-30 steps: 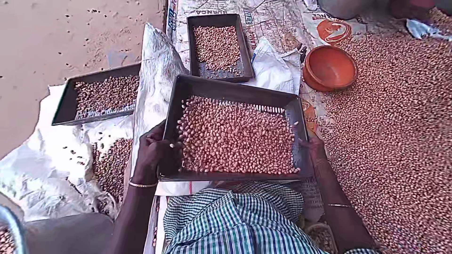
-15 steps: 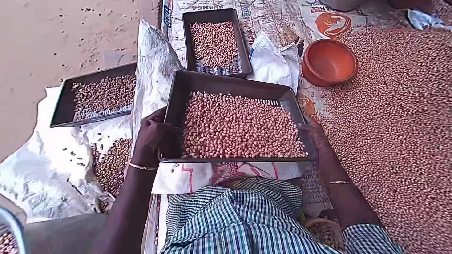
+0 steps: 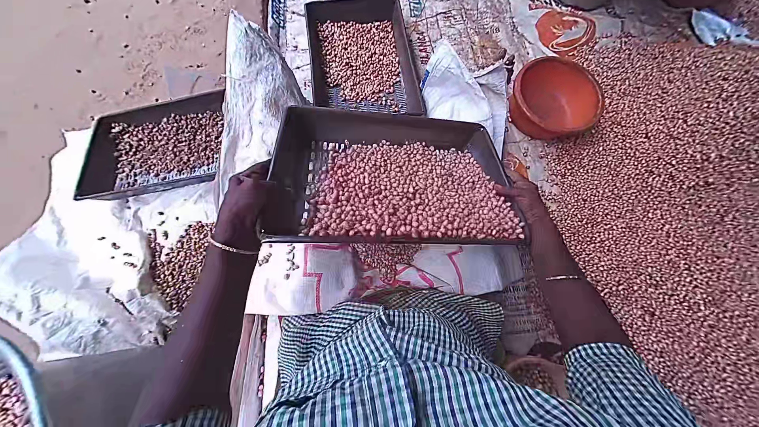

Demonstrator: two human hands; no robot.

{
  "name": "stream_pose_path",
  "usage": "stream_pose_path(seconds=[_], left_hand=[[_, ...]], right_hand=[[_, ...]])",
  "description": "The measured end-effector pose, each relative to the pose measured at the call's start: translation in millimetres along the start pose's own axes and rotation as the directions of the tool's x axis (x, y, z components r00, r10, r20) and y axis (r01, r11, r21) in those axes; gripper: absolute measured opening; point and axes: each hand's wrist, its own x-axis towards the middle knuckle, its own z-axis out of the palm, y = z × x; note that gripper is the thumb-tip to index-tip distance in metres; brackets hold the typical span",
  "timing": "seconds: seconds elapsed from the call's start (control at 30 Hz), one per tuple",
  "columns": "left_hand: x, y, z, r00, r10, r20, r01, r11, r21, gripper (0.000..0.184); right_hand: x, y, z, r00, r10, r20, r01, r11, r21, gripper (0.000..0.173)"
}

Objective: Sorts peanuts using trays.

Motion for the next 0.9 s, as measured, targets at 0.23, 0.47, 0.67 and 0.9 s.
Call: stream_pose_path(seconds=[0.23,0.47,0.67,0.9], left_hand=[[-51,-92,-36,0.987,0.149,-0.059,-0.155,0.983,-0.101,0.066],[18,-17,-16,0.995,-0.093,0.047,0.091,0.995,0.038,0.046],[-55,-98,-36,0.986,0.163,-0.03,-0.165,0.981,-0.101,0.07],[-4,-40,0,0.998,0.056,0.041,-0.054,0.997,-0.054,0.056]], right_hand=[[-117,15,26,0.955,-0.213,-0.205,0.234,0.969,0.082,0.066],[-14,-18,11,0.997,0.029,-0.068,-0.033,0.998,-0.062,0.051],[-121,13,25,0.954,-0.21,-0.216,0.235,0.967,0.1,0.066],[-28,-2,-1,0.993,-0.074,-0.094,0.077,0.996,0.035,0.06]])
